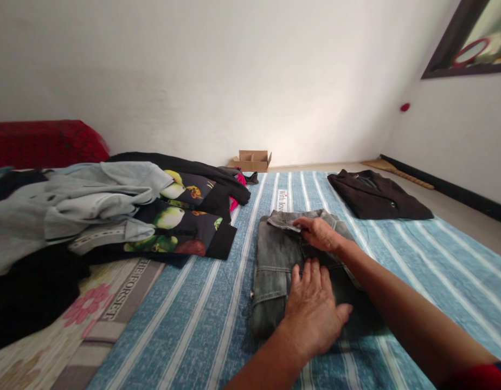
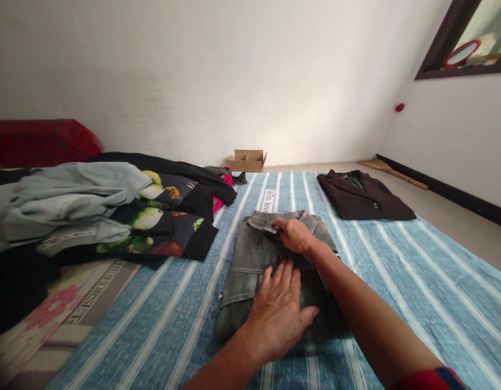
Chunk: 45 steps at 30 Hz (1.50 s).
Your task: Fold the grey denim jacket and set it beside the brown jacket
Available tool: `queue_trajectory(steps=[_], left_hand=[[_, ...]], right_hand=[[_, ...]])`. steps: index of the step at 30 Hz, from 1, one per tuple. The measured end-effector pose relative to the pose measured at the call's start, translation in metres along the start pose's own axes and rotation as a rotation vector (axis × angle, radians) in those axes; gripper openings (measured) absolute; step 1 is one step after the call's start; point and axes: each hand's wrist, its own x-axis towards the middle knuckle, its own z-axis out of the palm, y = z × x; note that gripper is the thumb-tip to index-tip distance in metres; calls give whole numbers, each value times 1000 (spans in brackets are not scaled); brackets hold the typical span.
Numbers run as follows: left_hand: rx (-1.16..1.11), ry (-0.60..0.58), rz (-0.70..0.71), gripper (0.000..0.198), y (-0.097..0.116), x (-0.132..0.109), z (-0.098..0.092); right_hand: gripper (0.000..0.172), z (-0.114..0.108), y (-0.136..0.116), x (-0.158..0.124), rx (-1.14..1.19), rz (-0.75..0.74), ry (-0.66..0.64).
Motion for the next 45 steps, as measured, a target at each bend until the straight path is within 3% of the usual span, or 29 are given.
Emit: queue_trajectory(steps=[16,25,30,36,45], left_hand=[[-3,11,6,77,2,-2,-1],[32,11,2,75,3,-2,-4],[48,12,6,74,4,-3,-5],[45,13,3,74,4,-1,-4],[43,25,9,74,4,-3,-4]], right_hand=[[27,-7,5,1,265,-63,-58],[11,10,12,-6,283,-35,129],[6,8,15,-10,295,-106,131],[23,-6,13,-16,148,-375,22],[26,-7,13,-24,-119,-406,3]])
